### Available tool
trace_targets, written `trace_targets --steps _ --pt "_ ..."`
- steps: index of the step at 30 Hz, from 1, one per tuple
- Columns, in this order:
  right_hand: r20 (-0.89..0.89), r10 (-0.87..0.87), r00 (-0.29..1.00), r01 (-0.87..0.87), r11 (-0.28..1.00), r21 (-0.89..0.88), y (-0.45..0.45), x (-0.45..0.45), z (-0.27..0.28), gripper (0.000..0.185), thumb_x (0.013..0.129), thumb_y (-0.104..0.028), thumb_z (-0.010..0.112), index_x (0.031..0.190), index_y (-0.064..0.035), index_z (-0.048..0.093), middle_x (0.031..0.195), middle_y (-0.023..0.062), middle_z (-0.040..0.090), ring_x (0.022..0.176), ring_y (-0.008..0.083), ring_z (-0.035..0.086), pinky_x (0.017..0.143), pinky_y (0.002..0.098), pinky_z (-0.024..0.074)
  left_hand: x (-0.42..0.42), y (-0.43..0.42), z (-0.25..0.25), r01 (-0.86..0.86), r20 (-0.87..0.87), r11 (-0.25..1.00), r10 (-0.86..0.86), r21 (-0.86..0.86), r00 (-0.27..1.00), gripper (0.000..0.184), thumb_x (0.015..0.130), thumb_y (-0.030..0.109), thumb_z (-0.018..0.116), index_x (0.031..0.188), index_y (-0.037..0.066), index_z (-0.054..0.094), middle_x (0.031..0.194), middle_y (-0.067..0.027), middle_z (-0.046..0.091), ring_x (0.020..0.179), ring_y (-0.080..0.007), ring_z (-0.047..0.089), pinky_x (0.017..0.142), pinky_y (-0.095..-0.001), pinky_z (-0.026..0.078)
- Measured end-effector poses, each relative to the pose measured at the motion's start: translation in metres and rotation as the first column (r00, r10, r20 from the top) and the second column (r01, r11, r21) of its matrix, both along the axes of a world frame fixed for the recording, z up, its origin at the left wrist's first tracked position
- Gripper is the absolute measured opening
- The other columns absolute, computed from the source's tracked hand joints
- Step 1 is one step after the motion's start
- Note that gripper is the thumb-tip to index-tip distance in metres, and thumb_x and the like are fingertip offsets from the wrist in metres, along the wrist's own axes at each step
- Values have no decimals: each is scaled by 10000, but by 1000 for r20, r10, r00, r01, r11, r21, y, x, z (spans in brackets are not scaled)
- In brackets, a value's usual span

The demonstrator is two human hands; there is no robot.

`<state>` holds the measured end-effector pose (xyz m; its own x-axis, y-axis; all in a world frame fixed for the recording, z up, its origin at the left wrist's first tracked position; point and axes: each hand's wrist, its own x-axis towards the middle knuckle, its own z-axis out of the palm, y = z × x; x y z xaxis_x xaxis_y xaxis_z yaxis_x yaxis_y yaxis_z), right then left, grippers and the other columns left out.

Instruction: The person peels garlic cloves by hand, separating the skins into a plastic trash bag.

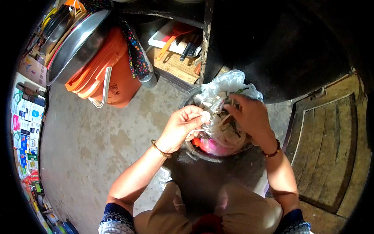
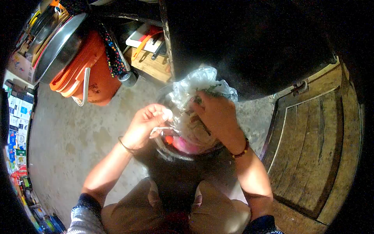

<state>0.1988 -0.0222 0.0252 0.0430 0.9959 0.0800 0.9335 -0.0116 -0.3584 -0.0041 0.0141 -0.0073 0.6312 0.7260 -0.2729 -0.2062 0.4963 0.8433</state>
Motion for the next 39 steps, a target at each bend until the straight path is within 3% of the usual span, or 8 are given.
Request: trace_targets --steps 5,10,12,16,18,25,30,39 --pt "-715 201 669 -85 977 195 0 -7 -16 225 794 -277 594 859 -61 596 665 97 595 579 200 563 551 331 446 3 1 1 68 -67 996 -65 58 996 138 838 110 584 952 42 546 809 -15 607 559 -17 504 394 -136 283" --pt "-657 148 739 -228 973 -37 -1 -23 -23 224 821 -247 557 769 -32 525 626 84 560 575 172 527 535 323 425 7 -1 -3 140 68 988 -136 -64 988 160 874 168 532 944 25 547 776 -23 594 548 -53 492 440 -168 348" --pt "-917 106 385 -246 969 9 -1 -27 -35 225 814 -256 589 824 -44 515 665 -7 518 615 54 466 546 204 382 7 -2 -3 162 124 978 -146 -129 982 210 888 203 502 966 11 535 814 -42 596 610 -87 545 479 -186 408" --pt "-951 -43 305 -220 969 -114 0 -10 -65 182 827 -218 550 811 -45 499 657 0 509 574 63 434 458 198 350 1 2 -2 239 353 928 -130 -286 927 262 898 179 420 1042 -19 512 942 -117 579 837 -166 568 704 -251 474" --pt "-530 -421 -736 -513 858 30 2 5 -69 131 831 -178 525 812 -51 499 687 16 506 522 71 392 368 187 288 1 1 7 162 298 979 -119 -123 947 320 840 79 437 1144 -21 449 1062 -128 538 970 -169 527 800 -249 444" --pt "-801 -359 -480 -340 917 -207 1 17 -38 176 822 -138 538 973 -50 553 832 52 538 675 147 533 529 220 418 -2 4 4 120 -45 956 -113 267 993 454 740 -10 587 1176 -7 462 1233 -132 455 1097 -171 473 878 -292 421" --pt "-642 196 741 -117 979 164 -10 -22 -23 180 762 -213 659 847 -59 618 653 12 551 533 131 511 462 243 401 0 0 6 87 -165 862 -4 500 986 376 730 42 661 1084 -22 551 1155 -104 525 1009 -135 519 838 -257 435" --pt "-243 557 794 -489 823 289 -7 -17 -10 220 740 -270 668 852 -98 586 693 68 561 600 216 570 550 305 449 -8 1 3 263 -124 905 -234 335 964 434 742 3 669 1147 -22 516 884 1 583 792 -47 530 715 -202 457"
